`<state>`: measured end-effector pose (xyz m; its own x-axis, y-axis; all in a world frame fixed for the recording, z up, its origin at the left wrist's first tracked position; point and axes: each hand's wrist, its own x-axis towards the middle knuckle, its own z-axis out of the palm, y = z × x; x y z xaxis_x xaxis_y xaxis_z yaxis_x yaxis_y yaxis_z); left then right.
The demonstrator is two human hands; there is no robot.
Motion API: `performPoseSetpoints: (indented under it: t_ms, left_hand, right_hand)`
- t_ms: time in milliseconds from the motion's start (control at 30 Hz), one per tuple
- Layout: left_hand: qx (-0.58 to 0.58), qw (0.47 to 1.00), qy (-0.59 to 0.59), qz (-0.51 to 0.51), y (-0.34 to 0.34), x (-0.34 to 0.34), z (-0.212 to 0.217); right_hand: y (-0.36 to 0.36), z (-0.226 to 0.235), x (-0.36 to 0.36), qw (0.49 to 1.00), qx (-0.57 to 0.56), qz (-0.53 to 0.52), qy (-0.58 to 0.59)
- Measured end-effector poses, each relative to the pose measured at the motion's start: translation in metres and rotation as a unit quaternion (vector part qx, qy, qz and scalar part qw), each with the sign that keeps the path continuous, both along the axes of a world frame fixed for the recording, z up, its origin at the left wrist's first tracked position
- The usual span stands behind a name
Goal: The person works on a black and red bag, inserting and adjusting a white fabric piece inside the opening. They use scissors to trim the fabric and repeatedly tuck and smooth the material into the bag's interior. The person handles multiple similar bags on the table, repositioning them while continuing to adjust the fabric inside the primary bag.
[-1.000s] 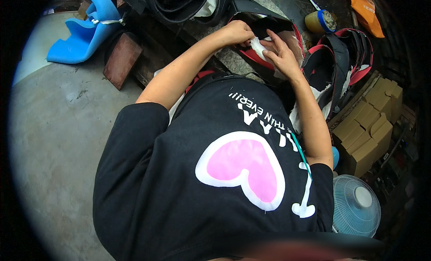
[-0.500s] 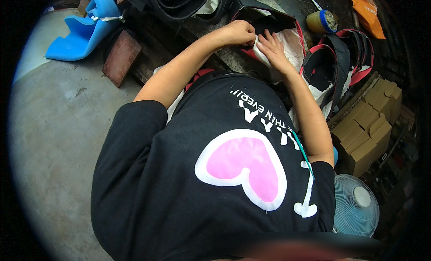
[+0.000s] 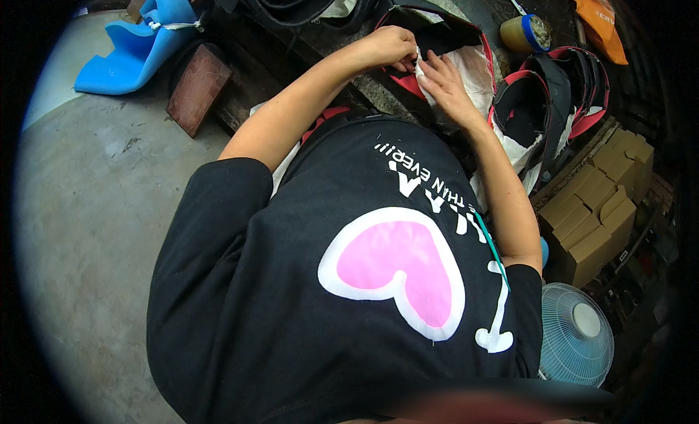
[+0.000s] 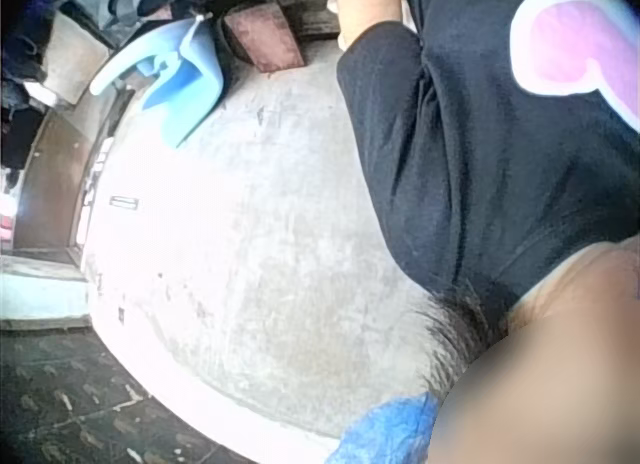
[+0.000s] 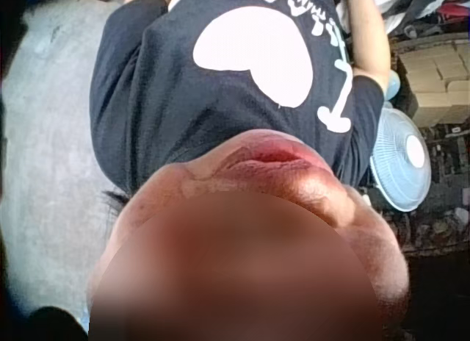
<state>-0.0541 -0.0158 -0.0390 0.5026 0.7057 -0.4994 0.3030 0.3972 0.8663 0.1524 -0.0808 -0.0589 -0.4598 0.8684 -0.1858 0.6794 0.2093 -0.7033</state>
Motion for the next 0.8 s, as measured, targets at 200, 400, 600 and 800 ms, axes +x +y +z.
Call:
performPoseSetpoints:
  t_ms: [200,400,600,800]
  left_hand:
    - [0.033,0.999,0.040,-0.010,0.000,0.004,0.001]
    - [0.111,0.989,0.086,-0.039,0.000,0.011,0.008]
    - [0.463,0.867,0.173,-0.058,-0.011,0.004,0.014]
    - [0.463,0.839,0.257,-0.130,-0.029,-0.001,-0.005]
  right_hand:
    - [-0.004,0.024,0.011,0.962,-0.150,-0.059,0.220]
    - [0.000,0.017,-0.002,0.926,-0.090,-0.182,0.317]
    - [-0.006,0.012,-0.001,0.979,0.005,-0.128,0.159]
    - [-0.007,0.018,0.001,0.991,0.084,-0.073,0.072]
